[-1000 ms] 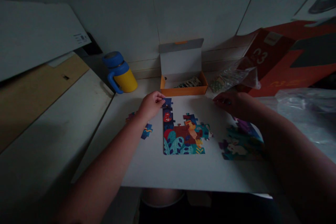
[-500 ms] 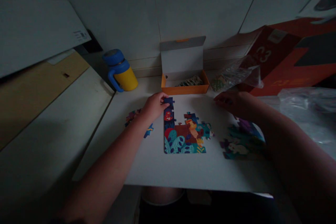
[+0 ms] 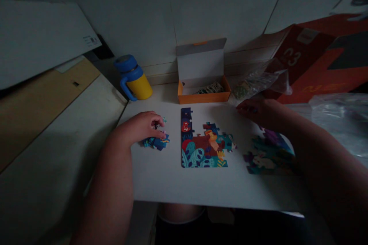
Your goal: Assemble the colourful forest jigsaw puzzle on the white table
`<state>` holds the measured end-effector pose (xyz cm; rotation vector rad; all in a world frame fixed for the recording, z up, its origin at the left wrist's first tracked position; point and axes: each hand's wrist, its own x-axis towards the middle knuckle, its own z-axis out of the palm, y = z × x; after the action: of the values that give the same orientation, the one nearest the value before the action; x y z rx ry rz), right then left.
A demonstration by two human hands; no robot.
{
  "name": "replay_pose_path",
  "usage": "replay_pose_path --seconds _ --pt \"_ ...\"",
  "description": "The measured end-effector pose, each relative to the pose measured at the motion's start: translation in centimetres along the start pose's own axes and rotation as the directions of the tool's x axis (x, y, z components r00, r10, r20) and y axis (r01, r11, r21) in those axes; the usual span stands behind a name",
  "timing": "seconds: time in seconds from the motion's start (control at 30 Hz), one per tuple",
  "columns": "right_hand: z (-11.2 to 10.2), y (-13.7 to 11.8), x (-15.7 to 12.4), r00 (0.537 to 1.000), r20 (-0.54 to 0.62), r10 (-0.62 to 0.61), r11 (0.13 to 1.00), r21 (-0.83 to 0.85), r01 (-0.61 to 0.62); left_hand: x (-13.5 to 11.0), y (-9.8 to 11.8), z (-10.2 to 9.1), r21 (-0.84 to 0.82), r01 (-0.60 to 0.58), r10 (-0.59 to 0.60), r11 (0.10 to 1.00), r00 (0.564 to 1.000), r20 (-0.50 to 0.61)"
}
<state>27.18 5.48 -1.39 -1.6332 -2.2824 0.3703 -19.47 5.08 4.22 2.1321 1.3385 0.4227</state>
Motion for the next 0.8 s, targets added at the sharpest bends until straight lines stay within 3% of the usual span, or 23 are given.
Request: replay_pose_path --seconds 0.33,0.5,0.6,0.7,0.8 --pt "0.0 -0.1 0.0 1.0 0.019 0.025 1.0 0.002 -0.025 -0.1 -0.2 0.6 -0.091 0.043 -0.029 0.995 0.988 0.153" --pt "-0.5 0.2 -0.1 0.999 -0.047 -0.012 1.0 -0.023 0.011 -0.8 2.0 0.0 -0.344 0.134 -0.058 0.929 0.973 0.222" --pt "-1.8 0.3 -0.7 0.988 -0.151 -0.001 0.999 -0.031 -0.004 -0.5 3.3 0.4 -0.51 0.128 -0.053 0.851 0.986 0.159" --pt "-3.3 0.0 -1.4 0.961 -0.244 0.131 0.991 -0.005 -0.136 0.4 4.4 1.9 -0.609 0.075 -0.074 0.79 0.997 0.027" --pt "-4.1 -0.6 -1.7 0.936 -0.263 0.235 0.972 0.067 -0.225 1.5 5.3 4.0 -0.661 0.04 -0.096 0.749 0.994 -0.048"
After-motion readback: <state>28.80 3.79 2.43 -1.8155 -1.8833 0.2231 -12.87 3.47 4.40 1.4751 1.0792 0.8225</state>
